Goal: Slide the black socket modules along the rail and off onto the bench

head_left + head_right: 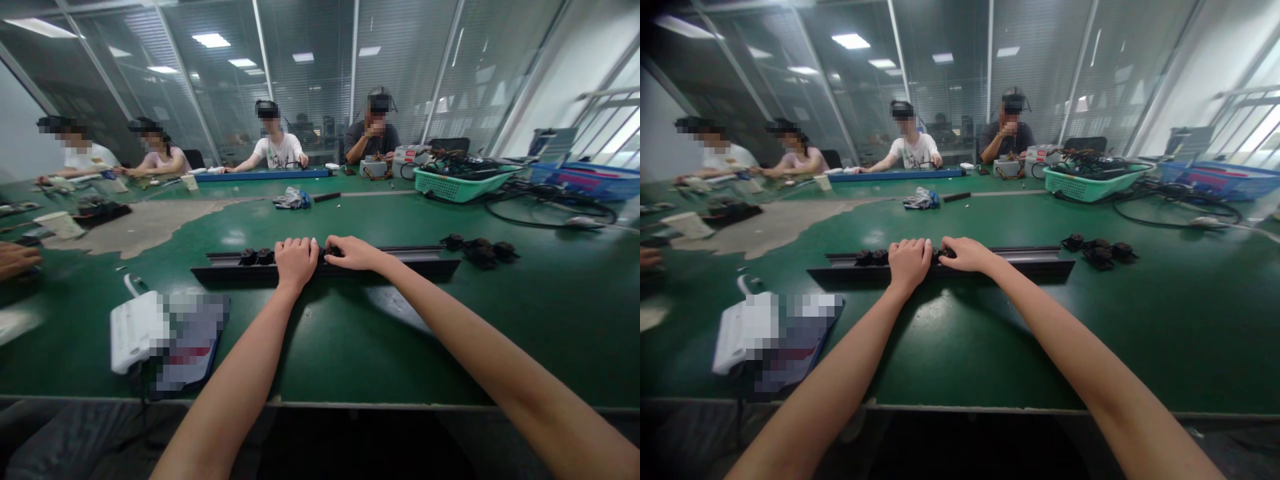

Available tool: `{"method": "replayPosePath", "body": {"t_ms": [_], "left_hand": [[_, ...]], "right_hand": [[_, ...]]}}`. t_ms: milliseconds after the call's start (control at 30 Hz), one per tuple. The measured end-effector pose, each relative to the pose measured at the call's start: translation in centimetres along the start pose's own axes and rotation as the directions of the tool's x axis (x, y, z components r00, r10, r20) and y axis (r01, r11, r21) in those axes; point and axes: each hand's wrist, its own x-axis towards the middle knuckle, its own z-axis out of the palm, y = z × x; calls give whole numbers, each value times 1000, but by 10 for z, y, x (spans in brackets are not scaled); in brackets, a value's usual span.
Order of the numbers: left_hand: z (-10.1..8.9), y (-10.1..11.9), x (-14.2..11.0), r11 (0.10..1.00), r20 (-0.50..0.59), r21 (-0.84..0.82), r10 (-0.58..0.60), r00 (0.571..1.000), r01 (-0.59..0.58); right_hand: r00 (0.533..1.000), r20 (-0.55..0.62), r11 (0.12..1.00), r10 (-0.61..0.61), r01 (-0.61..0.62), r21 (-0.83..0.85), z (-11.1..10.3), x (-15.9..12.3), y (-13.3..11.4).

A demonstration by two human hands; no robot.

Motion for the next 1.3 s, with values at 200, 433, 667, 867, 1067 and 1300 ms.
{"method": "replayPosePath", "body": {"t_ms": [200,433,667,867,1067,1300], "left_hand": [[-2,1,-1,1000,14,-12,-11,1000,11],[-2,1,-1,1000,13,15,-10,1000,10],[-1,1,-1,999,10,33,-21,1000,21],[-3,2,-1,1000,22,10,-29,999,29],[-1,1,-1,1000,13,7,-20,1000,20],[-1,0,-1,999,0,35,-13,1000,13]], "right_hand": [[991,-53,993,119,-120,-9,10,2,-2],[995,-27,994,92,-94,-55,6,3,-6],[992,2,985,125,-123,-118,1,0,-6],[990,22,985,137,-134,-106,-4,-3,-2],[988,19,986,150,-148,-82,-3,-4,3],[996,49,997,79,-80,7,-6,-4,15]]}}
